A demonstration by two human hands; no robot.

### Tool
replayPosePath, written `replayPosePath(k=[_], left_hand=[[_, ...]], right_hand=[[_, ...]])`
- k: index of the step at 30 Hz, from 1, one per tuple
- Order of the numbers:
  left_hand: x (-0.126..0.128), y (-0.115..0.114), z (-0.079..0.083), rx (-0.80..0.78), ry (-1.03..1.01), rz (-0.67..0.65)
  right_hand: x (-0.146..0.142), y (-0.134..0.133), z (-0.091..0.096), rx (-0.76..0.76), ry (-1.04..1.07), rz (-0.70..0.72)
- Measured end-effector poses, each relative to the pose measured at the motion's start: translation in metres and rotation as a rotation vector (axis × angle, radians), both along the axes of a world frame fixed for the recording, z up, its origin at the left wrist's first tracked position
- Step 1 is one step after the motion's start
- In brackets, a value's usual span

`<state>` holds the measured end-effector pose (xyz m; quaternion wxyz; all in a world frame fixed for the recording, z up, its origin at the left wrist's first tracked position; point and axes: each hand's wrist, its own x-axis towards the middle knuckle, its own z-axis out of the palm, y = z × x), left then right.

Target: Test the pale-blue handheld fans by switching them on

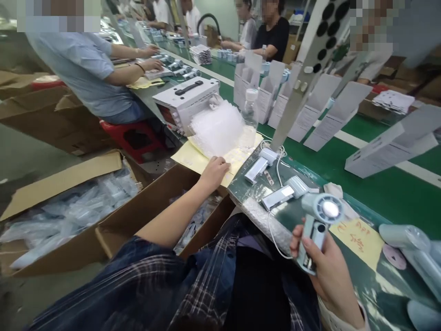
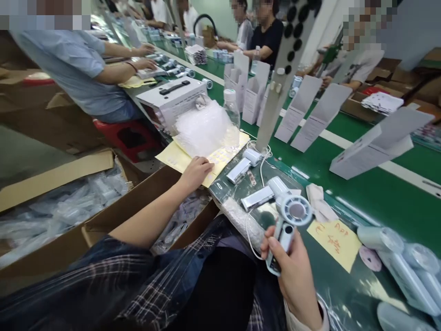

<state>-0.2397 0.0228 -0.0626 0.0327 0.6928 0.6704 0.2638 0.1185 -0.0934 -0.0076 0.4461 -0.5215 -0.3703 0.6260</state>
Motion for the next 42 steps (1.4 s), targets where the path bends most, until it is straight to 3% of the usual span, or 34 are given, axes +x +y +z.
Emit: replayPosePath(k=[2, 4, 8, 9, 13, 15, 18, 21, 24, 27, 30, 34, 38, 42], left_hand=[[-0.002, -0.004, -0.006, 0.004, -0.031, -0.014], [0.001, -0.003, 0.0, 0.001, -0.068, -0.026], [0.031, -0.011, 0.038, 0.06, -0.167, -0.052], [0.046, -0.018, 0.049, 0.104, -0.227, -0.095], [0.117, -0.053, 0.078, 0.323, -0.636, -0.529], [0.147, -0.059, 0.077, 0.345, -0.682, -0.603], [0.168, -0.046, 0.058, 0.383, -0.593, -0.53], [0.146, -0.013, 0.041, 0.353, -0.309, -0.242], [0.08, 0.012, 0.042, 0.116, 0.043, 0.037], [0.003, 0.016, 0.05, -0.014, 0.17, 0.032], [-0.047, 0.013, 0.05, -0.086, 0.237, 0.007], [-0.068, 0.019, 0.041, -0.127, 0.29, -0.015], [-0.066, 0.029, 0.037, -0.113, 0.329, -0.005], [-0.06, 0.036, 0.032, -0.166, 0.38, -0.118]], right_hand=[[-0.01, 0.004, 0.001, 0.037, 0.019, 0.057], [-0.016, 0.006, 0.0, 0.081, 0.003, 0.116], [-0.02, 0.0, -0.003, 0.138, -0.099, 0.164], [-0.02, -0.003, -0.003, 0.143, -0.124, 0.175], [-0.022, -0.012, 0.001, 0.154, -0.193, 0.176], [-0.023, -0.012, 0.002, 0.145, -0.233, 0.156], [-0.02, -0.008, -0.002, 0.098, -0.313, 0.117], [-0.011, -0.006, -0.011, 0.048, -0.404, 0.065], [0.002, -0.01, -0.021, 0.001, -0.416, 0.088], [0.01, -0.014, -0.023, -0.011, -0.32, 0.057], [0.009, -0.011, -0.018, -0.046, -0.144, 0.021], [0.004, -0.008, -0.009, -0.049, 0.027, 0.05], [0.005, -0.012, -0.005, -0.004, 0.07, 0.053], [0.011, -0.019, -0.005, 0.011, 0.072, 0.04]])
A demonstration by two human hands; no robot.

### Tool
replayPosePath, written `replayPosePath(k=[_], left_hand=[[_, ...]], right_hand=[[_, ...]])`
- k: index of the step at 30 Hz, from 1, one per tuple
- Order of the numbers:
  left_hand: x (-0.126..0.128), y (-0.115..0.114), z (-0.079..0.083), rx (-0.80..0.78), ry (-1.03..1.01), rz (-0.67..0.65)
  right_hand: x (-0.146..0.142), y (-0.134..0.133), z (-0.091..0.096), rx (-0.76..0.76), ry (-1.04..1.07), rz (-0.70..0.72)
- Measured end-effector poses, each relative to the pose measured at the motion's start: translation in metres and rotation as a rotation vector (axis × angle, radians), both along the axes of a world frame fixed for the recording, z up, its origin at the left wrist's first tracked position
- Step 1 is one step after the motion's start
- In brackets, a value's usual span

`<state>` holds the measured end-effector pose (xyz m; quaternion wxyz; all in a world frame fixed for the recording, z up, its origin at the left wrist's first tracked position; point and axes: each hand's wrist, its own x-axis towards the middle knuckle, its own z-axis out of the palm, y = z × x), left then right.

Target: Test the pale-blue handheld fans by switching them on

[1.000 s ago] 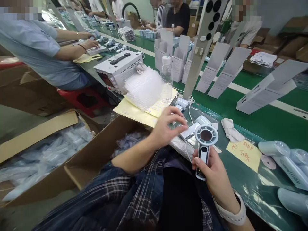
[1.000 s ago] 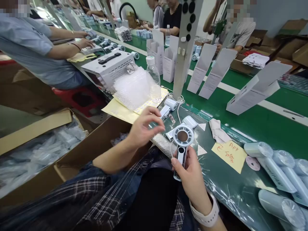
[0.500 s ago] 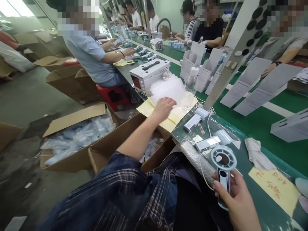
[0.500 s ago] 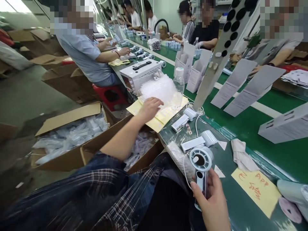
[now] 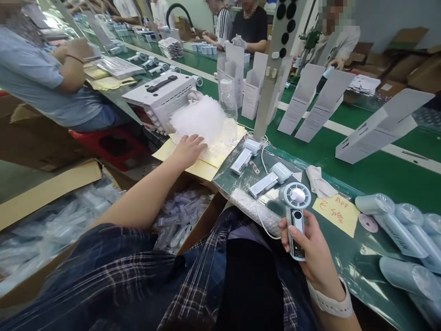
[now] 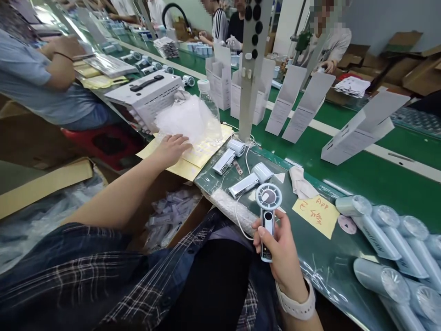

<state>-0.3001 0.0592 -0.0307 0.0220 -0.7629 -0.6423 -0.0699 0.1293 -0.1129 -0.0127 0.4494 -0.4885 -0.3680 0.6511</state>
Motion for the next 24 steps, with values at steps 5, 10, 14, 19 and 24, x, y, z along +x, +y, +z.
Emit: replayPosePath(k=[5, 10, 14, 19, 24], left_hand=[[-0.001, 0.003, 0.002, -0.131, -0.007, -0.05], [-0.006, -0.005, 0.008, -0.175, -0.056, -0.046], [-0.006, -0.017, 0.016, -0.042, -0.111, 0.051], [0.043, -0.037, 0.034, 0.218, -0.234, 0.181], [0.148, -0.039, 0.023, 0.152, -0.587, -0.18]], right_hand=[[0.008, -0.007, -0.008, -0.018, 0.021, -0.036], [0.013, -0.002, -0.017, -0.083, 0.011, -0.052], [0.017, 0.001, -0.021, -0.093, -0.01, -0.016], [0.014, 0.002, -0.017, -0.092, 0.009, -0.023], [0.001, 0.003, -0.009, -0.056, 0.086, -0.078]])
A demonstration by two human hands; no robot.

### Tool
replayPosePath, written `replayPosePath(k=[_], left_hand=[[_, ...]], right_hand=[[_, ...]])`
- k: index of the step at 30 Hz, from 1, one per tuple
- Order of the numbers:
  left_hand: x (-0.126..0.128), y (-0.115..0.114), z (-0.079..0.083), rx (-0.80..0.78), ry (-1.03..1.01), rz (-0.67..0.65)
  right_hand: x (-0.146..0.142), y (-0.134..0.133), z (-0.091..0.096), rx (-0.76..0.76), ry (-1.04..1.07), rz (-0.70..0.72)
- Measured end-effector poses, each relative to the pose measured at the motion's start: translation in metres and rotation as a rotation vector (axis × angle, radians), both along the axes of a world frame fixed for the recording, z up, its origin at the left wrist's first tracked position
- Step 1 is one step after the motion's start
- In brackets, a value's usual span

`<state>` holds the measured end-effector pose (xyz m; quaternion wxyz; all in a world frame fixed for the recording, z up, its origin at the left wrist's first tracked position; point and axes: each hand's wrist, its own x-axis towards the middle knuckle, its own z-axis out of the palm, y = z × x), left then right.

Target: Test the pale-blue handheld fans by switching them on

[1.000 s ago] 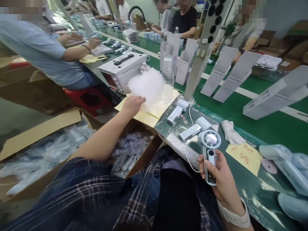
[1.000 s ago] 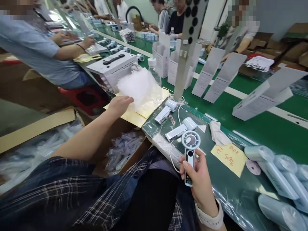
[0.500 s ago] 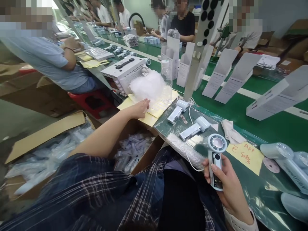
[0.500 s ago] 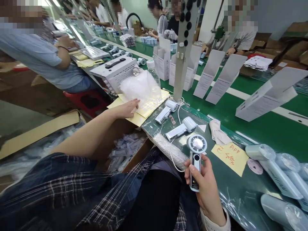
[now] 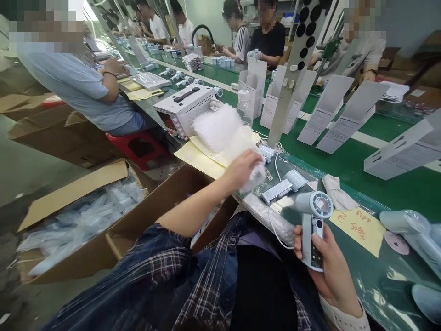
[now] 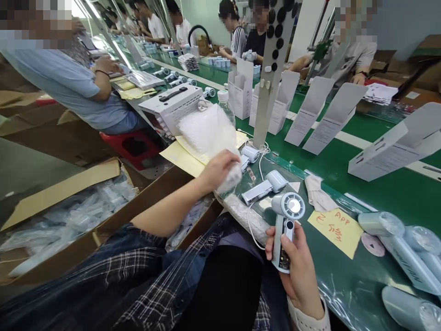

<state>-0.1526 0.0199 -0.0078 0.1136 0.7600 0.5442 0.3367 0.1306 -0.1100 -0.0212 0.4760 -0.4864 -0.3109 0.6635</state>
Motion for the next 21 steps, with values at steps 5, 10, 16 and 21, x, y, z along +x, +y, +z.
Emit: replayPosePath(k=[5, 10, 16, 21], left_hand=[[0.058, -0.006, -0.027, -0.257, 0.028, -0.309], [0.046, -0.01, -0.026, -0.329, -0.019, -0.314], [0.035, 0.002, -0.027, -0.406, -0.157, -0.18], [0.045, -0.011, -0.011, -0.307, -0.163, -0.129]], right_hand=[[0.01, -0.006, -0.009, 0.047, -0.08, 0.025], [0.023, -0.006, -0.011, 0.002, -0.157, 0.001], [0.018, 0.004, -0.01, -0.021, -0.165, -0.063], [0.02, 0.003, -0.017, -0.002, -0.153, -0.014]])
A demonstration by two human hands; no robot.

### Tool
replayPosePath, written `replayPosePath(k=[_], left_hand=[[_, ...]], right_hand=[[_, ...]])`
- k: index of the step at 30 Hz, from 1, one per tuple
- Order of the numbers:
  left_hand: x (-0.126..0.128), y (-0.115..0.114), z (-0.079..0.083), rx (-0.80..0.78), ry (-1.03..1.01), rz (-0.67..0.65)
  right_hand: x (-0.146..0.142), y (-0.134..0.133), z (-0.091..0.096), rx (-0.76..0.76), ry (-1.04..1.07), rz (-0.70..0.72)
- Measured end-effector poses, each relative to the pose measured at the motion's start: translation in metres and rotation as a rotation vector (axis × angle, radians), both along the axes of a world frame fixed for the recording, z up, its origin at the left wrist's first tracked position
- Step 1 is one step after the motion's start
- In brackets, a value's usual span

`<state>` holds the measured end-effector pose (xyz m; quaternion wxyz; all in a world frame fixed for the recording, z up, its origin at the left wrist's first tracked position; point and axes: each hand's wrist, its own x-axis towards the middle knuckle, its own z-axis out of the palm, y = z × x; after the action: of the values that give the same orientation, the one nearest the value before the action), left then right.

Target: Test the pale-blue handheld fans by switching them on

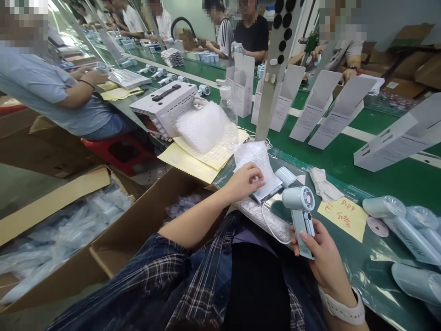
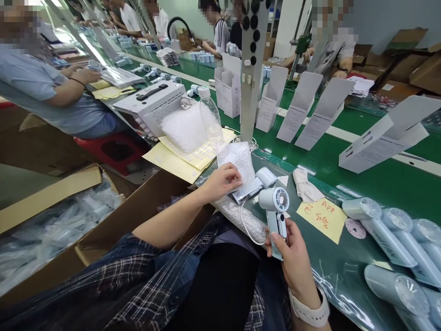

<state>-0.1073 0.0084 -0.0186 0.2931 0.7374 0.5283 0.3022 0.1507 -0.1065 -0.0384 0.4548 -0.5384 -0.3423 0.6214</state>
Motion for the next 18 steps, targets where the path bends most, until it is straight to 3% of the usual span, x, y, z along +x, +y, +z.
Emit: replayPosePath(k=[3, 7, 9, 12, 15, 18], left_hand=[[0.016, -0.009, 0.01, -0.012, 0.108, -0.156], [0.033, -0.005, 0.004, -0.097, 0.137, -0.32], [0.034, 0.001, -0.005, -0.14, -0.009, -0.295], [0.027, 0.012, -0.019, -0.267, -0.398, -0.14], [0.015, 0.02, -0.026, -0.303, -0.594, -0.023], [0.003, 0.021, -0.018, -0.255, -0.687, 0.033]], right_hand=[[-0.003, -0.005, 0.005, 0.067, 0.011, -0.007], [-0.015, -0.005, 0.011, 0.311, -0.173, 0.023], [-0.022, 0.002, 0.007, 0.431, -0.466, 0.038], [-0.029, 0.016, -0.007, 0.54, -0.857, 0.04], [-0.033, 0.027, -0.018, 0.571, -1.024, 0.05], [-0.037, 0.03, -0.016, 0.598, -1.159, 0.121]])
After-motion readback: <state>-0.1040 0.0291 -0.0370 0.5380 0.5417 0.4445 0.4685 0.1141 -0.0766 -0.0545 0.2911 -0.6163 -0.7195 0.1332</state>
